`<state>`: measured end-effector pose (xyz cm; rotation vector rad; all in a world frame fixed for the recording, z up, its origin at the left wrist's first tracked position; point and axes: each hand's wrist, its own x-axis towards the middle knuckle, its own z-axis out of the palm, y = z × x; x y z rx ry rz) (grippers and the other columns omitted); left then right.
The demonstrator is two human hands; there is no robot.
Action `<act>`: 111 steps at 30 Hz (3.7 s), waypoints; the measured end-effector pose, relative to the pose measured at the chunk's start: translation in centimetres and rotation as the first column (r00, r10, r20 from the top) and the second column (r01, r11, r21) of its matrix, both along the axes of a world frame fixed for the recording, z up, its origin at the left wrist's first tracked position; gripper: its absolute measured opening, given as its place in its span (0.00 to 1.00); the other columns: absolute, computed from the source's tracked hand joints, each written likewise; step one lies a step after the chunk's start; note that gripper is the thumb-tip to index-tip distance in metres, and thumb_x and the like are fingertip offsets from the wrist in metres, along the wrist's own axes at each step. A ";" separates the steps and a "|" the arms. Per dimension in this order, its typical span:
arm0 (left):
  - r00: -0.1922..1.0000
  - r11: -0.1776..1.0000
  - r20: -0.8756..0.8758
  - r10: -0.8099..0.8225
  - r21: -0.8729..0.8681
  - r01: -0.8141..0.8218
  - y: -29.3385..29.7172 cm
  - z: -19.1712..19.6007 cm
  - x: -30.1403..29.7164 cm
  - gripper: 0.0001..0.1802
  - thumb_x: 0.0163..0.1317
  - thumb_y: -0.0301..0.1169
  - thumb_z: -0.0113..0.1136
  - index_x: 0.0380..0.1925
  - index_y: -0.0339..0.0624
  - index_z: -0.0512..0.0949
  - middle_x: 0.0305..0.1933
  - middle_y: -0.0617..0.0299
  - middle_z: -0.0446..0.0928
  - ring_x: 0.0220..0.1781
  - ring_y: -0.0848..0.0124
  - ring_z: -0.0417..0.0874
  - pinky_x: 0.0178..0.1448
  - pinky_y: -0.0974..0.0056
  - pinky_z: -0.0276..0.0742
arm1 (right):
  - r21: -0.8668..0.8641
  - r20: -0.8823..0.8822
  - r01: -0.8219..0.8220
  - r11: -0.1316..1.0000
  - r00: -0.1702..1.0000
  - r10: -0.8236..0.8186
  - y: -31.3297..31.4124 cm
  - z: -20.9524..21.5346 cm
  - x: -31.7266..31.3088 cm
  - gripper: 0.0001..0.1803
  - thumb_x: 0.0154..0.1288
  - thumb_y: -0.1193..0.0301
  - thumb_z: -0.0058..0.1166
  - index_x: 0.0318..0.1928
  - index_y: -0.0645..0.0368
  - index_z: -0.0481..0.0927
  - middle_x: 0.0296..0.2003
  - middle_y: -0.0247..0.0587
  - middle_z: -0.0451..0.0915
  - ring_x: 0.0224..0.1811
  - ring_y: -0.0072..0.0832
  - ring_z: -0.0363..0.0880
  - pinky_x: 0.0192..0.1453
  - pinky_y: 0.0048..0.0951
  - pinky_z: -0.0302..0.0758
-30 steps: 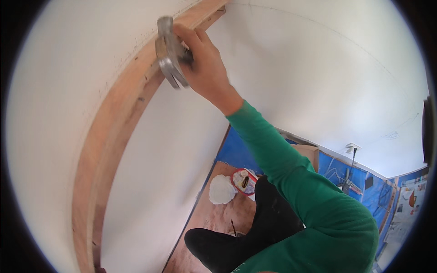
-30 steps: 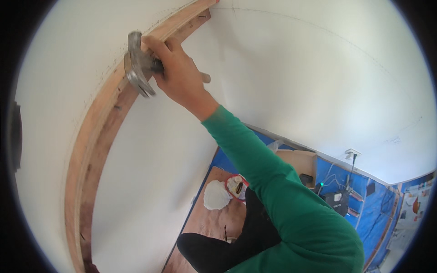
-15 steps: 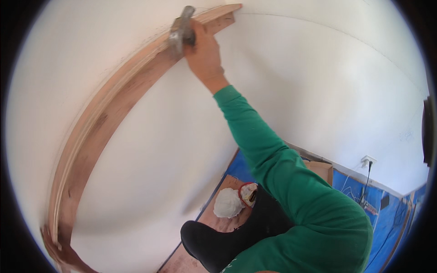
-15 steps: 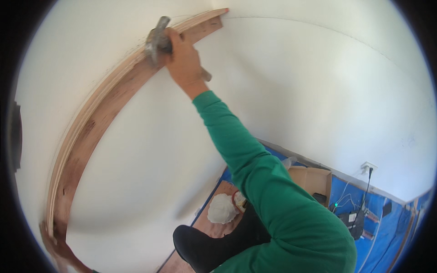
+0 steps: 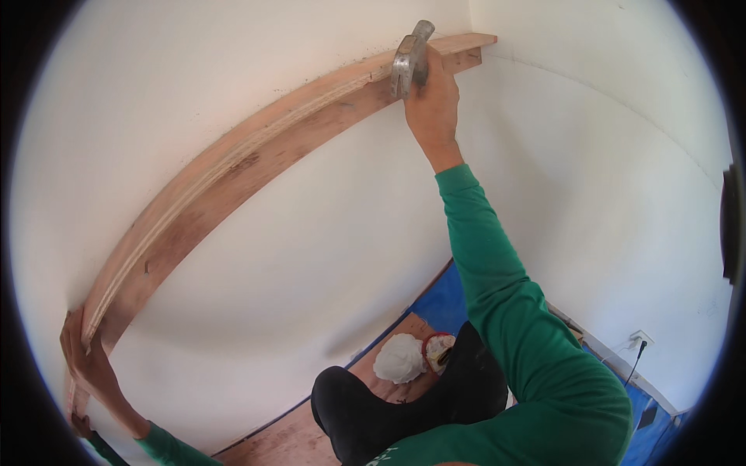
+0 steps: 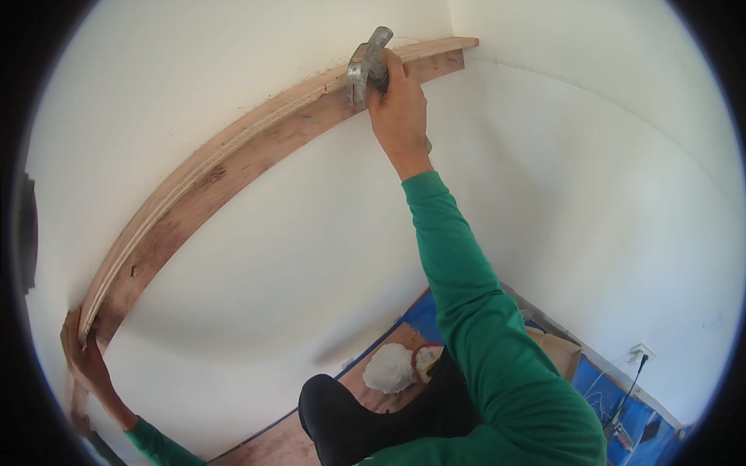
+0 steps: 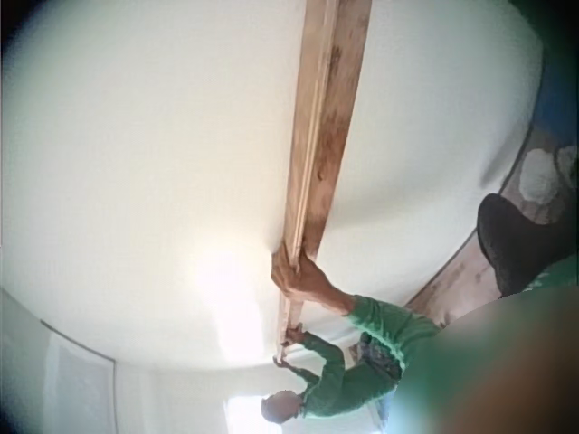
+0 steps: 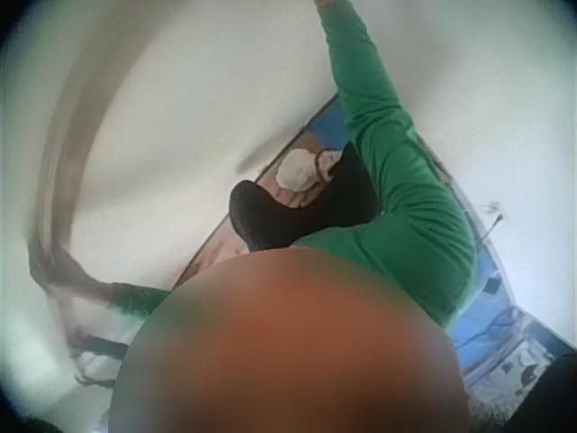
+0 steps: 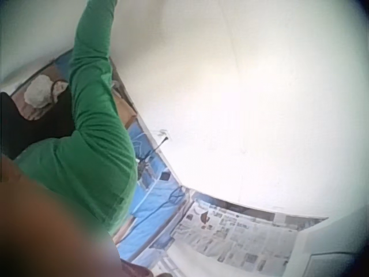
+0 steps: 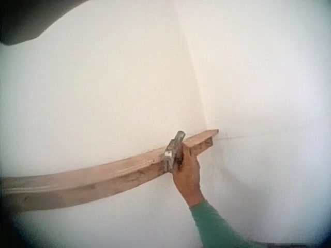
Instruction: The person positions a long curved wooden trim against a white wall and hammers it into place. They then use a power drill to drive screws into the wall above the trim to secure it.
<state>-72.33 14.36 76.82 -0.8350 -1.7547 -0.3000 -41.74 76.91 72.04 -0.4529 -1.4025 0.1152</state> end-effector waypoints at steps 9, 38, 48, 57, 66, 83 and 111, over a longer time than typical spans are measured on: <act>0.992 0.994 -0.050 -0.113 -0.011 0.113 5.0 0.7 3.7 0.23 0.59 0.14 0.65 0.54 0.40 0.87 0.52 0.56 0.89 0.56 0.53 0.90 0.59 0.51 0.86 | -0.025 -0.004 -0.083 0.996 0.997 0.083 -1.3 0.2 0.3 0.29 0.71 0.79 0.62 0.71 0.54 0.75 0.57 0.59 0.81 0.55 0.62 0.86 0.57 0.55 0.85; 0.987 0.993 0.121 -0.103 -0.047 0.110 6.5 2.0 6.1 0.24 0.59 0.15 0.68 0.57 0.38 0.88 0.53 0.54 0.86 0.58 0.52 0.88 0.60 0.52 0.84 | 0.032 -0.008 -0.052 0.998 0.999 0.053 0.6 -0.7 0.3 0.29 0.70 0.80 0.62 0.71 0.55 0.76 0.55 0.57 0.81 0.52 0.60 0.86 0.54 0.54 0.85; 0.988 0.994 0.120 -0.095 -0.042 0.101 7.8 2.4 7.3 0.28 0.56 0.12 0.68 0.59 0.40 0.88 0.54 0.56 0.86 0.58 0.54 0.88 0.59 0.51 0.85 | -0.020 0.094 -0.078 0.997 0.992 0.079 0.3 -0.3 1.4 0.29 0.73 0.76 0.62 0.72 0.57 0.73 0.53 0.56 0.82 0.51 0.57 0.87 0.54 0.54 0.84; 0.997 0.991 0.012 -0.077 -0.107 0.078 8.2 2.8 6.3 0.24 0.58 0.18 0.67 0.55 0.43 0.90 0.52 0.62 0.87 0.55 0.59 0.89 0.57 0.54 0.86 | -0.020 0.475 -0.166 0.986 0.866 0.155 -5.1 9.5 12.2 0.22 0.88 0.59 0.52 0.66 0.64 0.72 0.43 0.56 0.84 0.45 0.45 0.85 0.52 0.48 0.78; 0.998 0.996 -0.009 -0.057 -0.069 0.056 8.1 2.1 6.1 0.22 0.59 0.20 0.68 0.55 0.45 0.90 0.53 0.62 0.87 0.55 0.59 0.89 0.57 0.55 0.86 | 0.007 0.692 0.027 1.000 0.722 -0.024 -2.9 10.1 10.9 0.16 0.91 0.60 0.42 0.64 0.56 0.75 0.34 0.48 0.75 0.37 0.43 0.74 0.47 0.48 0.73; 0.995 0.991 -0.037 -0.097 -0.096 0.093 7.9 2.2 6.2 0.22 0.57 0.21 0.68 0.54 0.43 0.89 0.52 0.59 0.87 0.56 0.57 0.88 0.58 0.54 0.85 | -0.431 -0.011 -0.306 0.849 0.942 0.334 -7.9 5.2 12.5 0.20 0.86 0.60 0.51 0.64 0.64 0.78 0.33 0.39 0.80 0.31 0.26 0.77 0.37 0.36 0.75; 0.998 0.993 -0.014 -0.057 -0.102 0.055 8.0 2.2 5.1 0.22 0.65 0.20 0.61 0.57 0.47 0.89 0.55 0.62 0.87 0.59 0.57 0.89 0.61 0.52 0.85 | 0.019 -0.923 -1.000 0.021 -0.010 0.384 -1.0 -7.6 2.7 0.09 0.88 0.65 0.44 0.46 0.53 0.70 0.33 0.31 0.72 0.27 0.22 0.69 0.33 0.32 0.75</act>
